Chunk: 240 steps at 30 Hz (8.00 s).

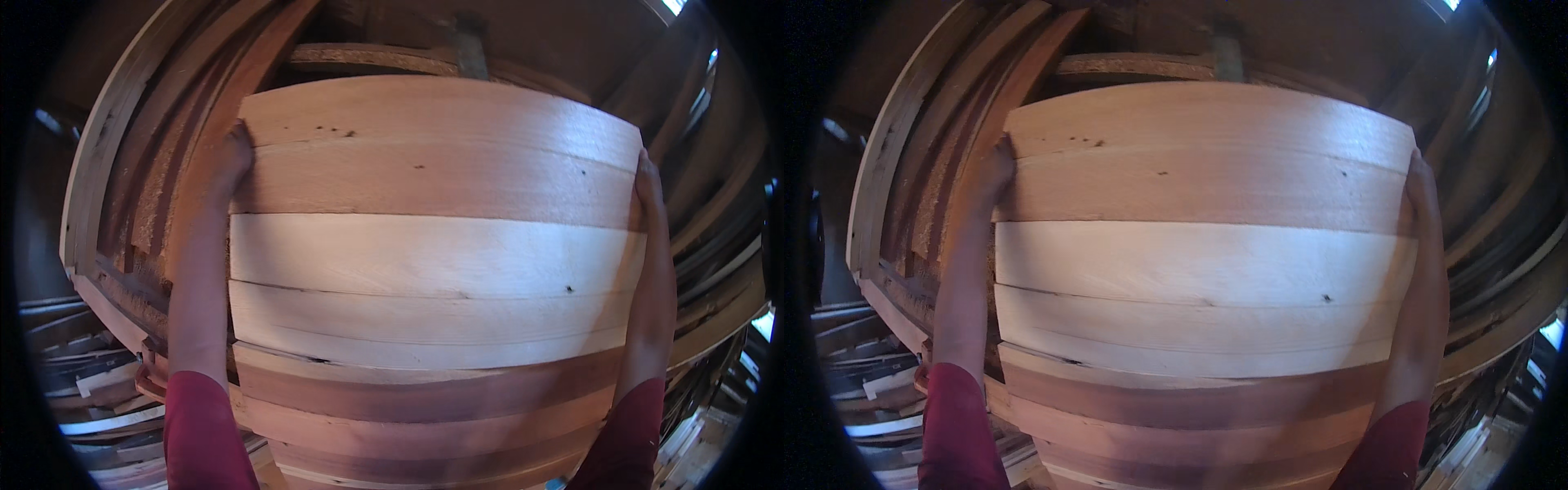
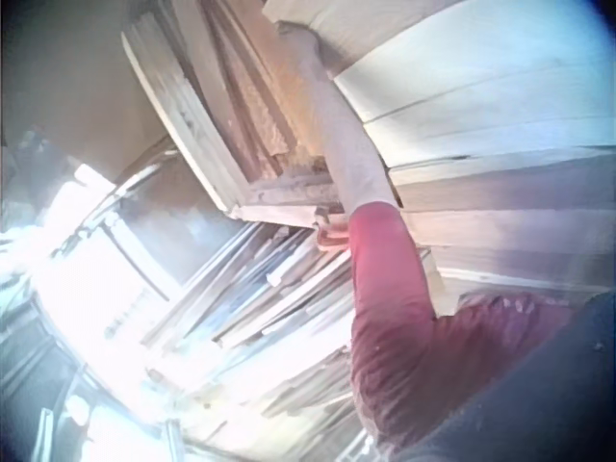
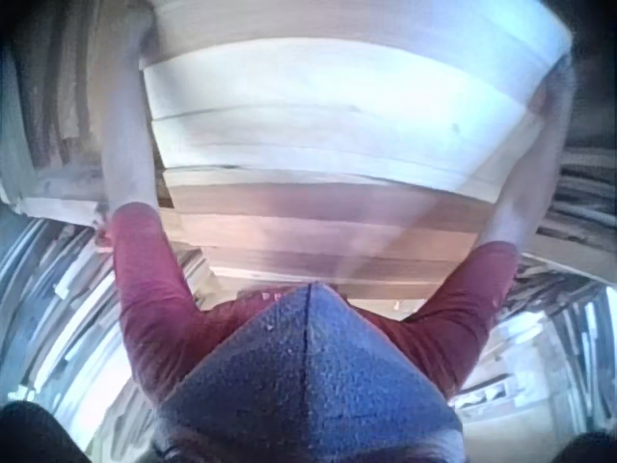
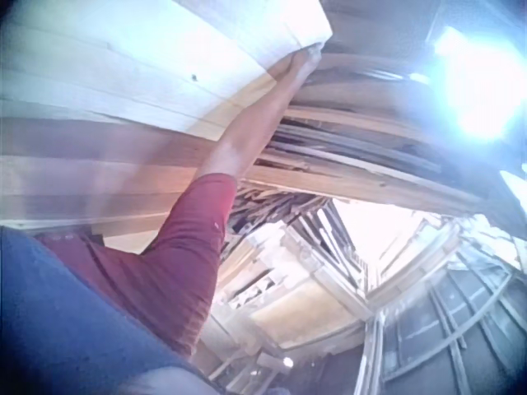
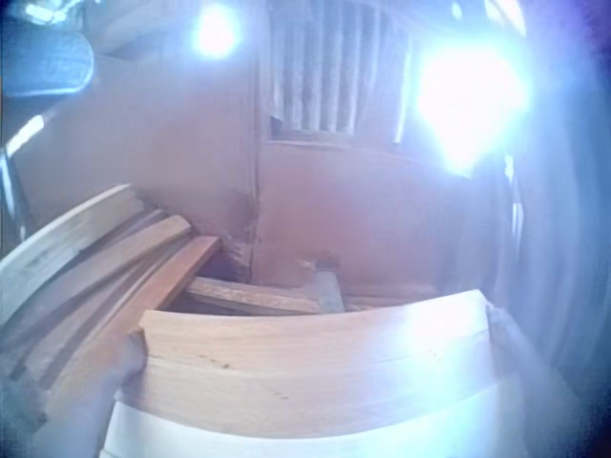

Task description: The person planes the edge of a wooden board using an electric planer, handles several finished panels, and fits a small wooden slat into a groove.

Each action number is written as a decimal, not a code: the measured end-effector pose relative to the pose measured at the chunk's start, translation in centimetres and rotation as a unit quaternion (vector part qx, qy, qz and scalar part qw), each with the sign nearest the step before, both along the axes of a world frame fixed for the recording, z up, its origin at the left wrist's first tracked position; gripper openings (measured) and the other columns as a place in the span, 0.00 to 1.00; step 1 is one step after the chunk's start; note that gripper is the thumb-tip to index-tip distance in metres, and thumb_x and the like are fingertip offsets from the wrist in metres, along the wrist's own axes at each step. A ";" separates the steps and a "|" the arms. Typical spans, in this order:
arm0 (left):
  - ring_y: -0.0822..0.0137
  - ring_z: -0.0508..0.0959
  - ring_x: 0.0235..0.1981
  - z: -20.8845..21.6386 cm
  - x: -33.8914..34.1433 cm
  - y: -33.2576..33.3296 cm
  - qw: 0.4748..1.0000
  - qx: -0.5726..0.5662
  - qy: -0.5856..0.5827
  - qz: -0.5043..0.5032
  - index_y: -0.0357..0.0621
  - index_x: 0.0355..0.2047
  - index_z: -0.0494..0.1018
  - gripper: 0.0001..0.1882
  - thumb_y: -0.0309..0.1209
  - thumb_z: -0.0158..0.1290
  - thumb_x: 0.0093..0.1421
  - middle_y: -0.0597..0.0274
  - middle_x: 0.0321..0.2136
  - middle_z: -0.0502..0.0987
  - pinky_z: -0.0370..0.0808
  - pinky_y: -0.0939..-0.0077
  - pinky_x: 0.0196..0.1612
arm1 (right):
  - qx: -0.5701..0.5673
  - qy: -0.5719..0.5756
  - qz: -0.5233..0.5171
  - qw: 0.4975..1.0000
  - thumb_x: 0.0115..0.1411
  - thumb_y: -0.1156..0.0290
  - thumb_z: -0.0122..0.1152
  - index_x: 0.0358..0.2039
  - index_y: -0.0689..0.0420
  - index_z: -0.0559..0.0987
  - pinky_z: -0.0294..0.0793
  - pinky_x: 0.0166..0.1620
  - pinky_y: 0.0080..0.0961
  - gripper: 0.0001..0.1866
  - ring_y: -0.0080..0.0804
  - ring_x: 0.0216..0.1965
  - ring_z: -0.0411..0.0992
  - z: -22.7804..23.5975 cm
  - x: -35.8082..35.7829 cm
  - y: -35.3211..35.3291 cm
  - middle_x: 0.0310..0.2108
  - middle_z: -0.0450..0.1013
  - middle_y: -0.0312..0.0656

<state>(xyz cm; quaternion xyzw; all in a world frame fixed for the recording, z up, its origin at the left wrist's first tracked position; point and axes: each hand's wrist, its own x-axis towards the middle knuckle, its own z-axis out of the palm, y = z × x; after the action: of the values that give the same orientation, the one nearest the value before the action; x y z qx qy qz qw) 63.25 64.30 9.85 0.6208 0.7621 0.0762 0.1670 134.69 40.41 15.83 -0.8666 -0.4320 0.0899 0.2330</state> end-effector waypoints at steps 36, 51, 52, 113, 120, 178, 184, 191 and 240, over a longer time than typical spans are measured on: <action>0.43 0.72 0.52 -2.9 -10.7 1.3 0.944 0.301 -0.027 -0.136 0.38 0.46 0.76 0.21 0.40 0.40 0.70 0.47 0.50 0.75 0.66 0.54 0.56 | 0.050 -0.220 0.238 0.945 0.65 0.52 0.52 0.55 0.60 0.70 0.68 0.57 0.49 0.27 0.59 0.57 0.66 -0.8 -25.1 33.5 0.55 0.67 0.61; 0.44 0.71 0.53 -2.3 -10.0 0.9 0.947 0.300 -0.028 -0.114 0.38 0.46 0.76 0.21 0.42 0.40 0.70 0.48 0.51 0.75 0.65 0.54 0.57 | 0.039 -0.216 0.265 0.939 0.61 0.63 0.57 0.46 0.58 0.80 0.68 0.56 0.45 0.16 0.55 0.53 0.68 0.8 -28.8 22.2 0.45 0.74 0.58; 0.44 0.71 0.53 -2.3 -10.1 1.0 0.947 0.301 -0.029 -0.112 0.38 0.46 0.76 0.21 0.42 0.40 0.70 0.48 0.51 0.75 0.65 0.54 0.57 | 0.033 -0.200 0.263 0.943 0.61 0.63 0.57 0.46 0.58 0.80 0.68 0.56 0.45 0.16 0.55 0.52 0.68 1.0 -29.2 21.9 0.45 0.74 0.58; 0.50 0.77 0.48 8.9 -42.1 -73.8 0.869 -0.440 -0.127 -0.187 0.48 0.45 0.78 0.15 0.39 0.54 0.60 0.44 0.41 0.78 0.73 0.58 0.49 | 0.069 0.100 -0.103 0.987 0.66 0.60 0.55 0.54 0.63 0.74 0.71 0.51 0.32 0.23 0.36 0.52 0.71 10.1 -62.7 -57.2 0.52 0.72 0.49; 0.49 0.79 0.28 16.9 -44.6 -64.4 0.956 -0.120 -0.262 0.053 0.36 0.33 0.79 0.18 0.41 0.51 0.64 0.46 0.26 0.79 0.75 0.61 0.34 | 0.157 0.225 0.015 0.962 0.63 0.59 0.61 0.49 0.62 0.77 0.74 0.48 0.34 0.21 0.38 0.46 0.76 9.8 -70.7 -50.0 0.43 0.77 0.47; 0.46 0.75 0.44 19.4 -52.9 -41.4 0.941 -0.103 -0.065 0.316 0.40 0.45 0.77 0.26 0.49 0.62 0.57 0.49 0.48 0.75 0.70 0.50 0.49 | -0.255 0.339 -0.058 0.904 0.60 0.70 0.51 0.44 0.59 0.81 0.75 0.48 0.46 0.15 0.50 0.44 0.77 -29.4 -95.8 -3.5 0.43 0.77 0.56; 0.57 0.77 0.40 15.7 -42.2 -28.1 0.974 -0.035 -0.159 -0.160 0.32 0.40 0.74 0.10 0.24 0.48 0.61 0.49 0.38 0.77 0.73 0.67 0.41 | -0.289 0.272 0.131 0.909 0.60 0.65 0.52 0.31 0.54 0.78 0.77 0.34 0.45 0.09 0.51 0.33 0.78 -12.1 -94.4 -6.2 0.30 0.78 0.49; 0.67 0.78 0.42 11.6 -32.1 -26.3 0.906 -0.265 -0.329 -0.001 0.32 0.54 0.67 0.19 0.30 0.51 0.66 0.52 0.42 0.78 0.76 0.74 0.44 | -0.113 0.291 0.216 0.925 0.60 0.65 0.56 0.41 0.50 0.76 0.75 0.28 0.43 0.10 0.46 0.28 0.78 2.3 -91.4 -10.1 0.27 0.76 0.47; 0.71 0.83 0.38 6.3 20.9 10.9 0.833 0.081 -0.381 -0.394 0.51 0.50 0.78 0.15 0.28 0.51 0.64 0.59 0.36 0.83 0.76 0.75 0.42 | 0.145 -0.224 -0.063 0.962 0.66 0.48 0.48 0.50 0.53 0.78 0.58 0.64 0.41 0.24 0.45 0.51 0.73 -3.2 -30.5 17.2 0.42 0.78 0.50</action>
<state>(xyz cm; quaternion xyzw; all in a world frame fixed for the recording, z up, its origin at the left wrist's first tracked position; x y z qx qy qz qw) 84.13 75.22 16.18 0.8017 0.3202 0.2960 0.4088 104.19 57.64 12.62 -0.8470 -0.4257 -0.1855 0.2587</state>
